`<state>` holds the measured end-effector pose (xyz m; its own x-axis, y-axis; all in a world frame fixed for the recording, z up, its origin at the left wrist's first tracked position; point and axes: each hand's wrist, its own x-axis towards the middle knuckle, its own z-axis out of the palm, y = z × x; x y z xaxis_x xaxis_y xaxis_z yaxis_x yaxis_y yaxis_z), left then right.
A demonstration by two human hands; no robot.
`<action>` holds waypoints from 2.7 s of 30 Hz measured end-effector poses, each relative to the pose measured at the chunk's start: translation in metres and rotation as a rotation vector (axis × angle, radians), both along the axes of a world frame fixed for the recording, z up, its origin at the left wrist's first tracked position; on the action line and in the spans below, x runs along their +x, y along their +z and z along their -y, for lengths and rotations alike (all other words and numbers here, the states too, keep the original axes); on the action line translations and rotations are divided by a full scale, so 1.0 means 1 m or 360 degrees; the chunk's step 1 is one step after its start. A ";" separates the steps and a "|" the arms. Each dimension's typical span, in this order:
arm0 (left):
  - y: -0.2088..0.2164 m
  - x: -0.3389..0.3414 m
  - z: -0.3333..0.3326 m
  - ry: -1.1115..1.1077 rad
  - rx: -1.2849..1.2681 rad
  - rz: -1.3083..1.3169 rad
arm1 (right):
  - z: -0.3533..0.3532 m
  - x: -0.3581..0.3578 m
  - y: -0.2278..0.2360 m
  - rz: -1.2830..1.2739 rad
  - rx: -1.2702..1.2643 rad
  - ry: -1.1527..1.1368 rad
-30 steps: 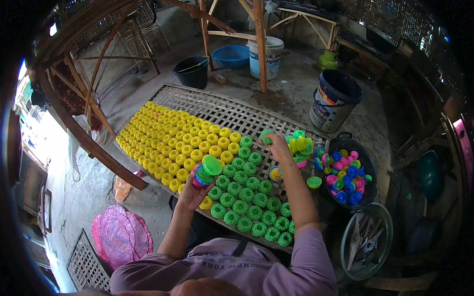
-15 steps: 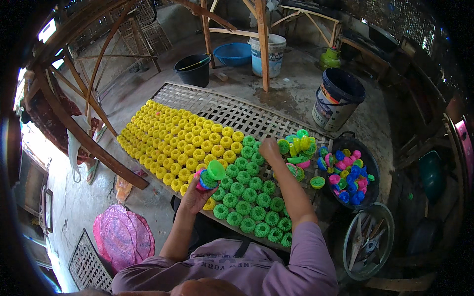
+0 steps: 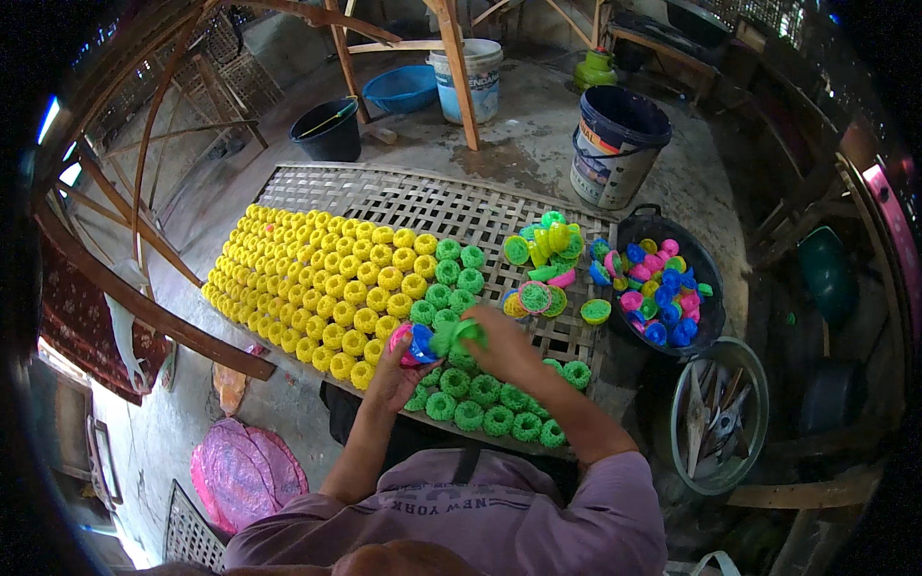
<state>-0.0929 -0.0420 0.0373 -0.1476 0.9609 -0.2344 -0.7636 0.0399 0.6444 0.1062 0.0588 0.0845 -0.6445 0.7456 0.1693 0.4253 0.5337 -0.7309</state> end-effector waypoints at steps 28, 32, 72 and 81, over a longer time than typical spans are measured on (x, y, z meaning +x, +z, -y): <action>-0.001 0.009 -0.037 0.0023 -0.0024 -0.0207 | -0.066 0.168 -0.094 0.0294 0.0444 -0.1009; 0.003 0.002 -0.034 0.0067 0.0007 -0.0185 | -0.071 0.109 -0.064 -0.0196 -0.0158 -0.0786; -0.014 0.022 -0.031 -0.0146 0.0006 0.0065 | -0.022 -0.020 0.005 -0.0073 0.0297 0.0460; 0.005 0.020 -0.025 0.0134 0.0100 -0.0199 | -0.004 -0.034 0.010 -0.0314 0.0420 0.0344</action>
<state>-0.0729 -0.0173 0.0421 -0.2528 0.9560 -0.1491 -0.6762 -0.0643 0.7339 0.0724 0.0624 0.0940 -0.7178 0.5104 0.4735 0.1477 0.7763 -0.6129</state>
